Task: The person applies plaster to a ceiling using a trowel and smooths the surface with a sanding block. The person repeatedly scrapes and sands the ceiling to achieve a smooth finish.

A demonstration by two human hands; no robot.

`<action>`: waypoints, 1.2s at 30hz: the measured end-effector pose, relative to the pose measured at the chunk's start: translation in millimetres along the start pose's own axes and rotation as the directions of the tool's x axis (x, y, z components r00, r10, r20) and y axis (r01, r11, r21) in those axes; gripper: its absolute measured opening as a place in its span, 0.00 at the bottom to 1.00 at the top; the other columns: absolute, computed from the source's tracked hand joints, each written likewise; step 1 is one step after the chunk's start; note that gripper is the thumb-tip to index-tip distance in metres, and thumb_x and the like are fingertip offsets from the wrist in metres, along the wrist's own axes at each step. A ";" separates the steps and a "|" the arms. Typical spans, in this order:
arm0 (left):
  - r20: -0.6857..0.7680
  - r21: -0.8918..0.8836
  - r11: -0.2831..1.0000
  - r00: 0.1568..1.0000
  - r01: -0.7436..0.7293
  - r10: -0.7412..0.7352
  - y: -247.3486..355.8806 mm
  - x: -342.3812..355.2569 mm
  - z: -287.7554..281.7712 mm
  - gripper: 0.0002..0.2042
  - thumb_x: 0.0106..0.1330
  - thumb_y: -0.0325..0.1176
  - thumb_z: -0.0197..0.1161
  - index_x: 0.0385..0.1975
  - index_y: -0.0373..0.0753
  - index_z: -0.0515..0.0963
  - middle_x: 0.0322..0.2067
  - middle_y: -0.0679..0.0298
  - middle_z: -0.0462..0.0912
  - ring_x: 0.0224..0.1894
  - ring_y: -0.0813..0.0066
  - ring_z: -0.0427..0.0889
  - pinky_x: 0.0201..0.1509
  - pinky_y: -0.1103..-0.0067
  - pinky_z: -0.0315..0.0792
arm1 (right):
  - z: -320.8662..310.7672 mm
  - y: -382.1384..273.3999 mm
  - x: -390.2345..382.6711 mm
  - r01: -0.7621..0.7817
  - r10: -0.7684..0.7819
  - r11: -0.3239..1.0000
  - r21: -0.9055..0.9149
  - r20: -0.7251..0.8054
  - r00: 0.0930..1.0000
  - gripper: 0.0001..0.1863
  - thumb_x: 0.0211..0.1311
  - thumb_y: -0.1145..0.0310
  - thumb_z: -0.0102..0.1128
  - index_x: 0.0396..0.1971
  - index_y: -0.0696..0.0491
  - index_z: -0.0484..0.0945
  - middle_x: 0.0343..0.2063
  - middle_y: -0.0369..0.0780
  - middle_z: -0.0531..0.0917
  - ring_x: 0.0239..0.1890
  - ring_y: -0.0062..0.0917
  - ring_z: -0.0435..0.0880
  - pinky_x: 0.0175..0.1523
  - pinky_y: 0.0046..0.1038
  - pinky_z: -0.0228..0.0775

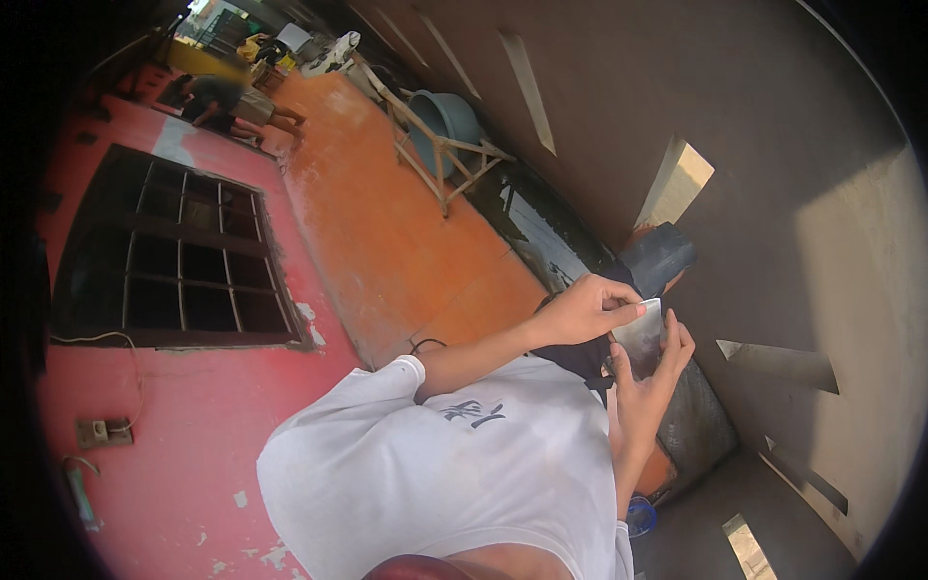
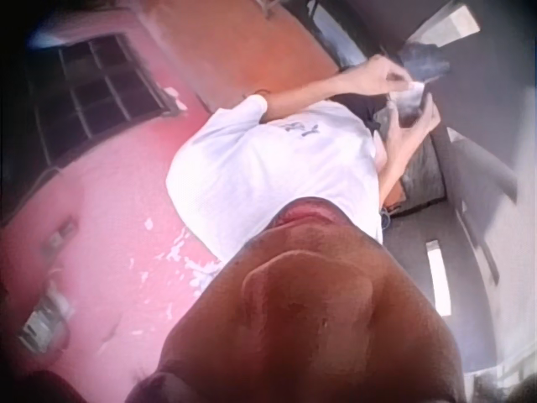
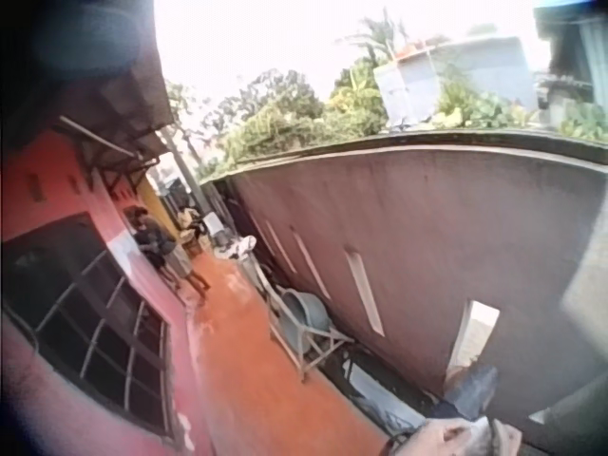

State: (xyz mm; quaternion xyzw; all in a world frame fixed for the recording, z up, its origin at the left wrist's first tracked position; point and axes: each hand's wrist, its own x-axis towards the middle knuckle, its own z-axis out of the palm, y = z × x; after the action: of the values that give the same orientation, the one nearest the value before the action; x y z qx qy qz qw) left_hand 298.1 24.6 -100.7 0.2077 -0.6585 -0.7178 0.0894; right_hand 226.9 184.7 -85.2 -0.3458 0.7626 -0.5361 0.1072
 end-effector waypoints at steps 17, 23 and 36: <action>-0.015 -0.246 0.969 1.000 0.015 -0.019 79.7 -39.7 -3.2 0.15 0.77 0.34 0.64 0.51 0.27 0.84 0.39 0.57 0.89 0.38 0.76 0.87 0.40 0.79 0.83 | -82.2 -16.6 13.7 0.194 -0.166 0.956 -0.220 0.140 0.976 0.34 0.42 0.71 0.82 0.57 0.46 0.87 0.46 0.41 0.83 0.33 0.31 0.84 0.38 0.31 0.77; 0.060 -0.276 0.960 0.998 0.051 -0.035 83.4 -40.9 1.1 0.15 0.75 0.31 0.66 0.54 0.26 0.82 0.45 0.58 0.88 0.43 0.77 0.87 0.43 0.78 0.87 | -101.4 3.1 -6.0 0.221 -0.202 0.965 -0.142 0.140 0.969 0.29 0.44 0.71 0.79 0.53 0.53 0.88 0.28 0.41 0.82 0.25 0.30 0.81 0.32 0.28 0.73; 0.154 -0.243 0.970 0.988 0.011 0.027 79.9 -30.0 -1.2 0.26 0.64 0.20 0.71 0.63 0.23 0.75 0.53 0.50 0.86 0.54 0.68 0.86 0.61 0.72 0.80 | -89.8 7.9 -10.1 0.177 -0.179 0.978 -0.110 -0.004 0.984 0.26 0.47 0.73 0.80 0.51 0.59 0.88 0.26 0.42 0.81 0.24 0.25 0.78 0.30 0.26 0.69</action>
State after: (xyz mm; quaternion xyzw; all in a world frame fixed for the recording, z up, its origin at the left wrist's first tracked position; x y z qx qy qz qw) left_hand 314.0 26.3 -16.8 0.1356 -0.5716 -0.8066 0.0653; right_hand 183.1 259.4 -58.2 -0.4142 0.7574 -0.5036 0.0343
